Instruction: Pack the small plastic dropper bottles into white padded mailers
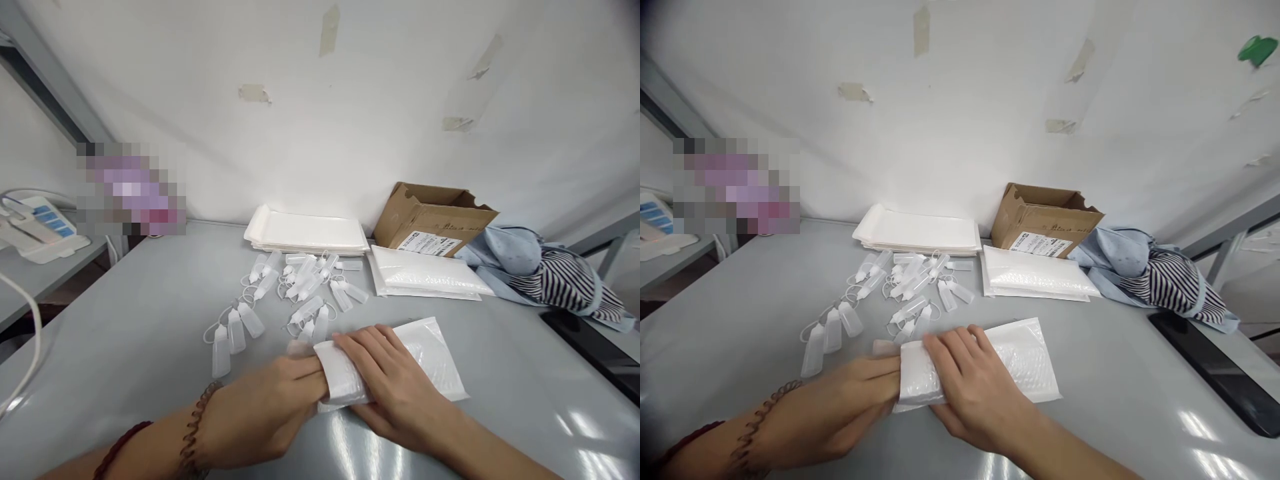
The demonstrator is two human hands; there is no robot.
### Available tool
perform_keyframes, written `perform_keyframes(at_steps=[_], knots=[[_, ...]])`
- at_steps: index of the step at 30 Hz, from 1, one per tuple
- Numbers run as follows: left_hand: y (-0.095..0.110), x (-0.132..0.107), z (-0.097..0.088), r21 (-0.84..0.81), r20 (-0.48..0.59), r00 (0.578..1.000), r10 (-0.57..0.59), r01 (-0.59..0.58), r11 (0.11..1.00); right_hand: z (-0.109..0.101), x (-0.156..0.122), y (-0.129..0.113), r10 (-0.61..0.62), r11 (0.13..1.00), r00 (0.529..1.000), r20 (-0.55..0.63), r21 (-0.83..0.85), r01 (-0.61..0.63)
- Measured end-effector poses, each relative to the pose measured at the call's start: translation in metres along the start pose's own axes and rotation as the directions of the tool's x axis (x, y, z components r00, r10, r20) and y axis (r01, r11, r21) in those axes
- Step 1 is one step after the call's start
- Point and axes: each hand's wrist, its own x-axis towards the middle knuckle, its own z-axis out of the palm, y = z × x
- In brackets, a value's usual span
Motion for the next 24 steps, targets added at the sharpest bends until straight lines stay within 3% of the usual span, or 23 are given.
perform_keyframes(at_steps=[4, 14, 18, 20, 22, 24], knots=[[0.004, 0.002, -0.002, -0.029, -0.041, 0.999, -0.001, 0.000, 1.000, 0.000, 0.001, -0.001, -0.004, 1.000, 1.000, -0.012, 0.007, 0.004], [0.004, -0.004, 0.005, -0.005, 0.028, 0.999, -0.041, 0.041, 0.999, 0.003, 0.000, -0.008, -0.043, 0.998, 0.999, 0.020, 0.046, 0.042], [0.005, -0.003, -0.004, -0.087, -0.009, 1.000, 0.017, -0.017, 0.996, 0.001, 0.001, -0.003, -0.013, 0.998, 1.000, 0.023, 0.055, 0.012], [0.003, -0.001, -0.011, -0.131, -0.116, 0.993, 0.008, -0.024, 0.991, -0.002, 0.002, 0.004, 0.032, 0.997, 0.999, -0.010, 0.069, -0.031], [-0.003, 0.000, -0.018, -0.158, -0.325, 0.940, -0.102, 0.052, 0.986, -0.007, 0.003, 0.012, 0.098, 0.993, 0.993, -0.067, 0.076, -0.093], [-0.010, 0.000, -0.023, -0.267, -0.491, 0.820, -0.294, 0.179, 0.947, -0.009, 0.004, 0.018, 0.161, 0.985, 0.980, -0.120, 0.074, -0.153]])
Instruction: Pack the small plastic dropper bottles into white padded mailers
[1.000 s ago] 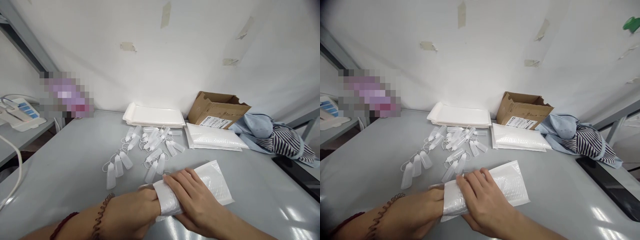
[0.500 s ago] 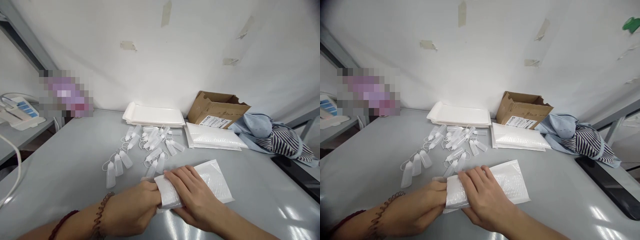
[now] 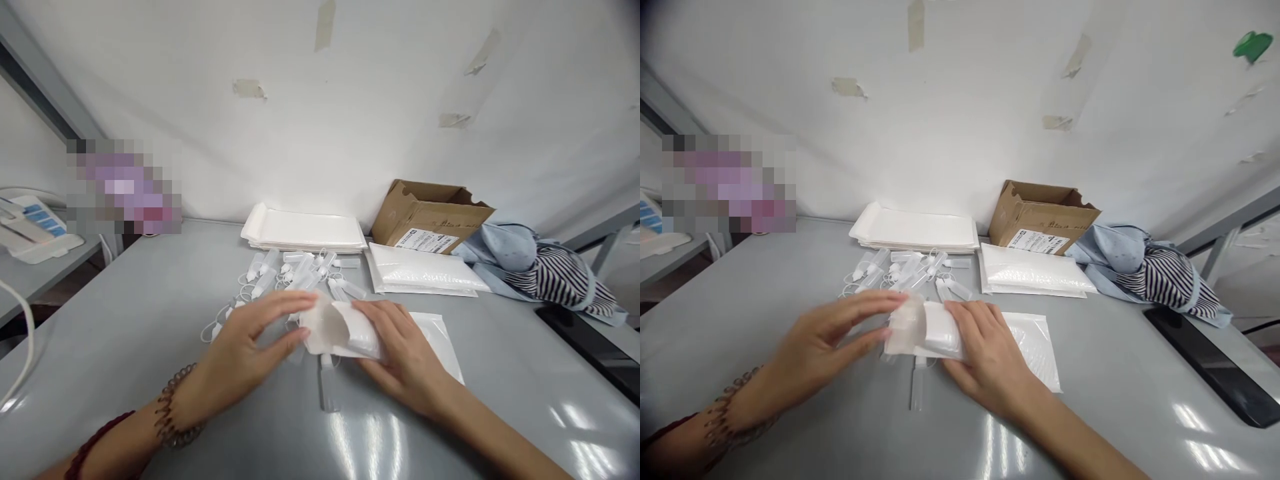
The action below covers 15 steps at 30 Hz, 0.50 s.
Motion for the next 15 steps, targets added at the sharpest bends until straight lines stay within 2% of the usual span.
perform_keyframes(at_steps=[1, 2, 4, 6, 7, 9, 11, 13, 15], knots=[[-0.003, 0.002, -0.001, -0.053, -0.047, 0.994, -0.103, 0.101, 0.993, -0.001, 0.001, 0.001, 0.020, 1.000, 1.000, -0.020, -0.003, -0.020], [-0.005, 0.003, -0.002, -0.123, -0.030, 0.979, -0.202, 0.197, 0.973, -0.001, 0.001, 0.002, 0.030, 1.000, 0.999, -0.032, -0.001, -0.030], [-0.008, 0.005, -0.002, -0.234, 0.134, 0.936, -0.327, 0.350, 0.907, 0.001, 0.000, 0.000, 0.016, 1.000, 0.999, -0.035, 0.009, -0.015], [-0.008, 0.007, -0.001, -0.246, 0.297, 0.889, -0.347, 0.423, 0.872, 0.003, -0.001, -0.005, -0.002, 1.000, 0.998, -0.064, 0.002, 0.002], [-0.008, 0.007, -0.001, -0.227, 0.333, 0.875, -0.350, 0.435, 0.871, 0.004, -0.002, -0.007, -0.009, 1.000, 0.995, -0.098, -0.012, 0.008], [-0.007, 0.008, -0.002, -0.172, 0.317, 0.872, -0.373, 0.440, 0.881, 0.005, -0.003, -0.011, -0.032, 0.998, 0.984, -0.174, -0.054, 0.023], [-0.007, 0.009, -0.003, -0.119, 0.255, 0.881, -0.398, 0.437, 0.892, 0.007, -0.004, -0.014, -0.100, 0.991, 0.980, -0.171, -0.101, 0.084], [-0.009, 0.009, -0.003, -0.061, 0.200, 0.893, -0.402, 0.421, 0.905, 0.010, -0.005, -0.016, -0.164, 0.978, 0.985, -0.052, -0.141, 0.155], [-0.012, 0.009, -0.001, 0.013, 0.154, 0.909, -0.387, 0.390, 0.921, 0.015, -0.006, -0.016, -0.172, 0.967, 0.981, 0.091, -0.175, 0.186]])
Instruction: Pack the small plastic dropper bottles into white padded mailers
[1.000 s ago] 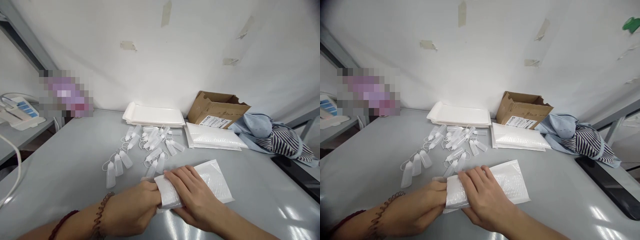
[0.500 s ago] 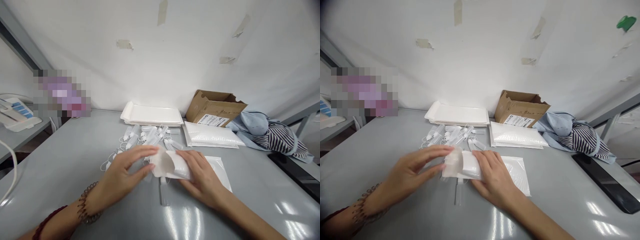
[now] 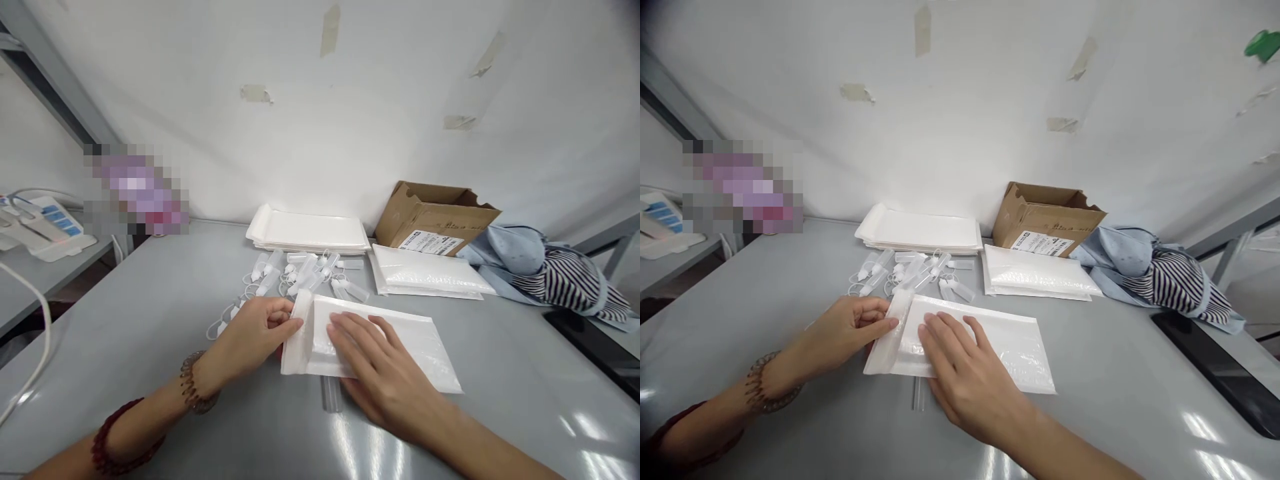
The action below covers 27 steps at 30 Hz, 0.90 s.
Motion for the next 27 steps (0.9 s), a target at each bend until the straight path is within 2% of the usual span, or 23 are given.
perform_keyframes(at_steps=[2, 5, 13, 16, 22, 24, 27], knots=[[-0.003, 0.001, 0.003, 0.108, -0.046, 0.998, 0.031, -0.025, 0.994, 0.006, -0.001, -0.001, 0.013, 1.000, 0.996, 0.089, -0.029, -0.010], [-0.004, 0.002, 0.008, 0.235, -0.096, 0.992, 0.080, -0.056, 0.970, 0.011, -0.002, -0.004, 0.001, 0.998, 0.992, 0.129, -0.058, 0.007], [0.003, -0.002, 0.011, 0.176, -0.061, 0.996, 0.072, -0.060, 0.983, 0.005, 0.003, -0.009, -0.042, 0.998, 0.974, 0.221, 0.044, 0.033], [0.002, -0.002, 0.010, 0.217, -0.022, 0.994, 0.105, -0.097, 0.971, 0.003, 0.005, -0.008, -0.041, 0.998, 0.975, 0.217, 0.062, 0.028], [-0.005, -0.005, 0.015, 0.319, 0.049, 0.949, 0.312, -0.311, 0.895, 0.003, 0.006, -0.008, -0.020, 0.996, 0.979, 0.203, 0.091, 0.002], [-0.008, -0.005, 0.016, 0.383, 0.088, 0.919, 0.383, -0.386, 0.839, 0.006, 0.003, -0.009, 0.002, 0.995, 0.989, 0.146, 0.103, -0.017], [-0.011, -0.005, 0.017, 0.469, 0.141, 0.883, 0.448, -0.459, 0.755, 0.013, -0.002, -0.009, 0.039, 0.992, 0.999, 0.002, 0.119, -0.039]])
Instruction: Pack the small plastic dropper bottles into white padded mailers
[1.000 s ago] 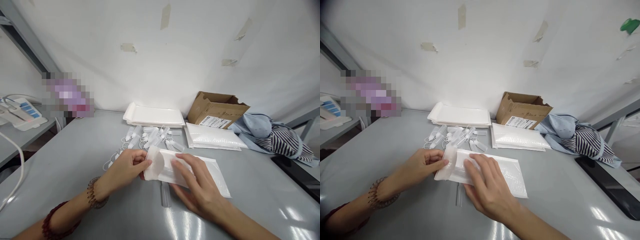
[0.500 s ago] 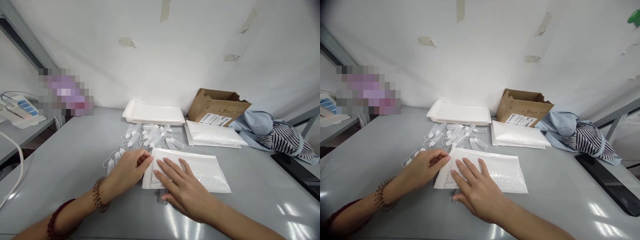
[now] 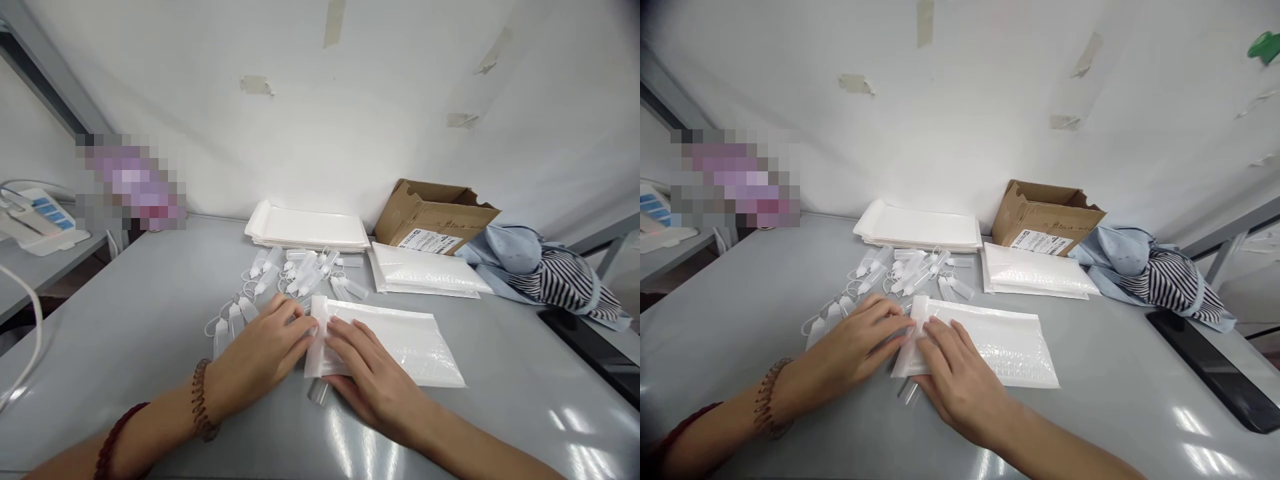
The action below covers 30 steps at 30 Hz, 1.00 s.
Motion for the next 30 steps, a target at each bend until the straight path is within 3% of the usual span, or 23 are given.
perform_keyframes(at_steps=[4, 8, 12, 16, 22, 27, 30], knots=[[-0.002, 0.000, 0.003, 0.045, -0.020, 1.000, 0.023, -0.022, 0.999, 0.003, -0.004, 0.001, -0.072, 0.996, 0.991, -0.109, -0.068, 0.065], [-0.001, 0.002, 0.006, 0.077, -0.065, 0.996, 0.055, -0.050, 0.996, -0.002, -0.001, 0.001, -0.172, 0.972, 0.981, -0.088, -0.178, 0.154], [0.000, 0.002, 0.009, 0.191, -0.090, 0.981, 0.174, -0.154, 0.969, -0.009, 0.003, 0.004, -0.208, 0.957, 0.976, -0.068, -0.221, 0.188], [0.000, 0.004, 0.011, 0.372, -0.130, 0.935, 0.330, -0.262, 0.890, -0.015, 0.003, 0.007, -0.234, 0.952, 0.967, -0.105, -0.225, 0.206], [0.001, 0.007, 0.009, 0.603, -0.227, 0.834, 0.502, -0.285, 0.745, -0.029, 0.004, 0.004, -0.323, 0.942, 0.925, -0.199, -0.159, 0.295], [0.003, 0.008, 0.004, 0.673, -0.252, 0.797, 0.549, -0.264, 0.691, -0.026, 0.000, 0.001, -0.344, 0.939, 0.874, -0.344, -0.099, 0.330], [0.004, 0.008, 0.003, 0.665, -0.258, 0.785, 0.564, -0.279, 0.693, -0.023, -0.003, 0.000, -0.348, 0.936, 0.860, -0.372, -0.096, 0.338]])
